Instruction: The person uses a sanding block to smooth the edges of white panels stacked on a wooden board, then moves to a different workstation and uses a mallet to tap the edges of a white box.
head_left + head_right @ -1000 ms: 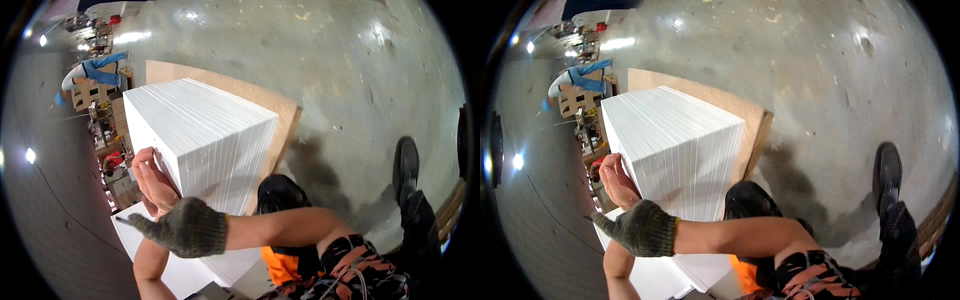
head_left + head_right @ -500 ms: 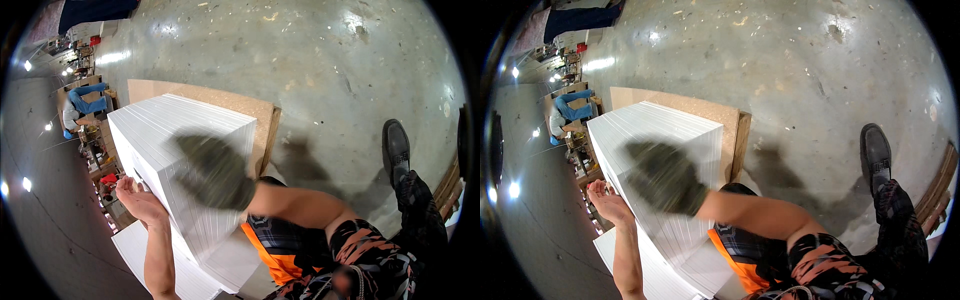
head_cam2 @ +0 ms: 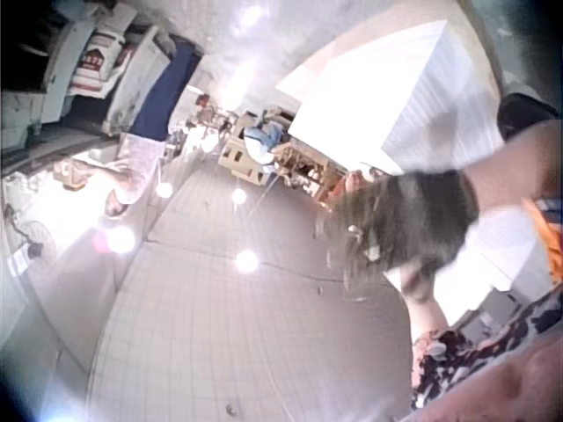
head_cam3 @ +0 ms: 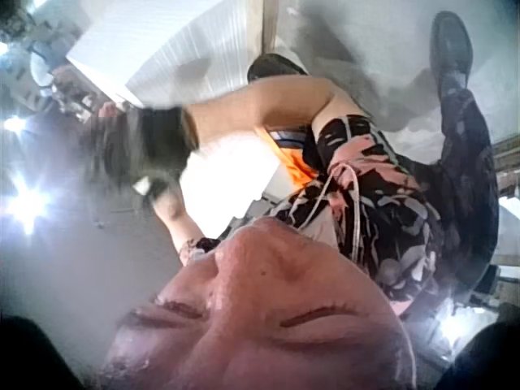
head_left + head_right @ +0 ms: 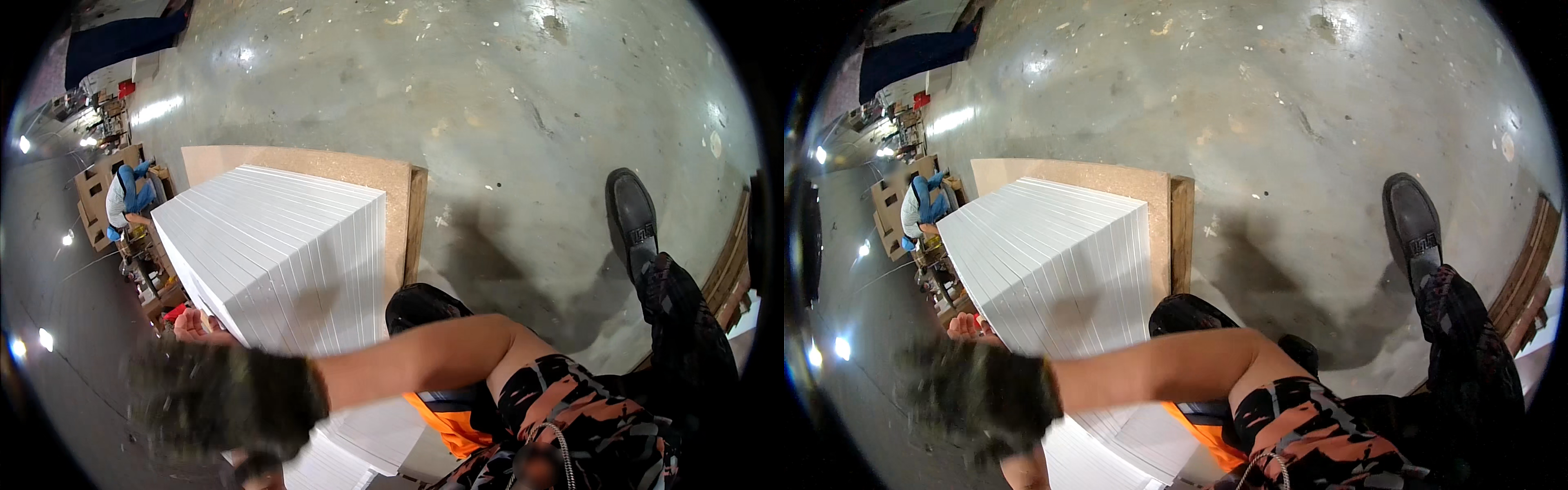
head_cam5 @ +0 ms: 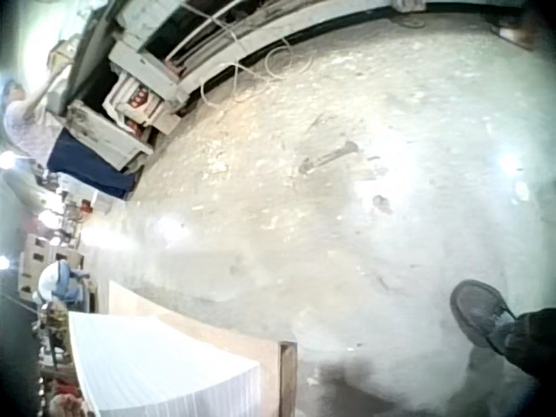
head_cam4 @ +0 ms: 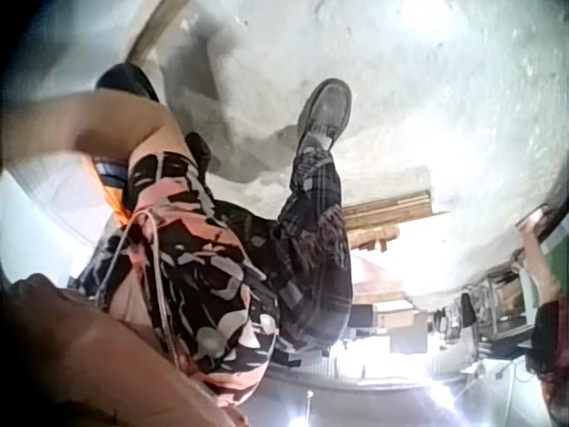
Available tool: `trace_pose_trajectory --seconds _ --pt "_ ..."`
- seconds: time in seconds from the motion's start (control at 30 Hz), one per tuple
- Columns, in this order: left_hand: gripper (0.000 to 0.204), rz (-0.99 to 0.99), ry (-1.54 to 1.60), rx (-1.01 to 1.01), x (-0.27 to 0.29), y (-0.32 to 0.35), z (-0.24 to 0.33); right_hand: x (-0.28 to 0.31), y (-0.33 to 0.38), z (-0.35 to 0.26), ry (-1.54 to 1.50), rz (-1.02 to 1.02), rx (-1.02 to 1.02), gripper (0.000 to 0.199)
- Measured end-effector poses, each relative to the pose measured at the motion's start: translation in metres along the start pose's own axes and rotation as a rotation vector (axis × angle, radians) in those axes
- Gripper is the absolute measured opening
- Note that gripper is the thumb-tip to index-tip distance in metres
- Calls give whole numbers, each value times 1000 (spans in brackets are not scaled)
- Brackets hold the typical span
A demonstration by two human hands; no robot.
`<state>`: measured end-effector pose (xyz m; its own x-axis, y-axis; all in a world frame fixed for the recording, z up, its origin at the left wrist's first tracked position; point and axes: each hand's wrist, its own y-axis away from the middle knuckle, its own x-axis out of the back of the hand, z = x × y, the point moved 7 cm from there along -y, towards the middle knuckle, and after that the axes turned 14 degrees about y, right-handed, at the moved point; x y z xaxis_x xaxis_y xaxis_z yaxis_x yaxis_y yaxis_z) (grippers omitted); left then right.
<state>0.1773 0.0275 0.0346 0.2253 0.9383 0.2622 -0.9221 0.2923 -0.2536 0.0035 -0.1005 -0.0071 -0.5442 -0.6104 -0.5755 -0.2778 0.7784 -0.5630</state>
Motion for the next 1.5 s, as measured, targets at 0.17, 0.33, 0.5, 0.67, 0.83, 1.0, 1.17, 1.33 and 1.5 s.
trace_pose_trajectory --seconds 0.17,0.33,0.5,0.67,0.83,1.0,1.17,1.33,1.5 --pt "26 1 64 14 -5 7 12 66 40 79 823 10 67 71" --pt "26 16 66 3 -26 21 9 123 123 150 1089 220 -527 75" --pt "23 22 201 97 21 0 2 -32 19 0 417 -63 203 72" --pt "26 66 268 25 3 12 4 25 82 69 701 -517 92 44" --pt "27 -9 243 -27 -7 14 4 77 145 119 1087 66 -537 75" --pt "31 -106 473 97 57 -21 -26 -77 35 23 456 -177 35 62" --pt "27 8 288 -26 11 6 3 19 76 72 568 -240 21 50" --pt "28 21 225 -32 0 6 7 124 171 153 1185 88 -752 84" --pt "30 -80 213 18 16 -3 1 8 64 42 435 -122 -135 89"
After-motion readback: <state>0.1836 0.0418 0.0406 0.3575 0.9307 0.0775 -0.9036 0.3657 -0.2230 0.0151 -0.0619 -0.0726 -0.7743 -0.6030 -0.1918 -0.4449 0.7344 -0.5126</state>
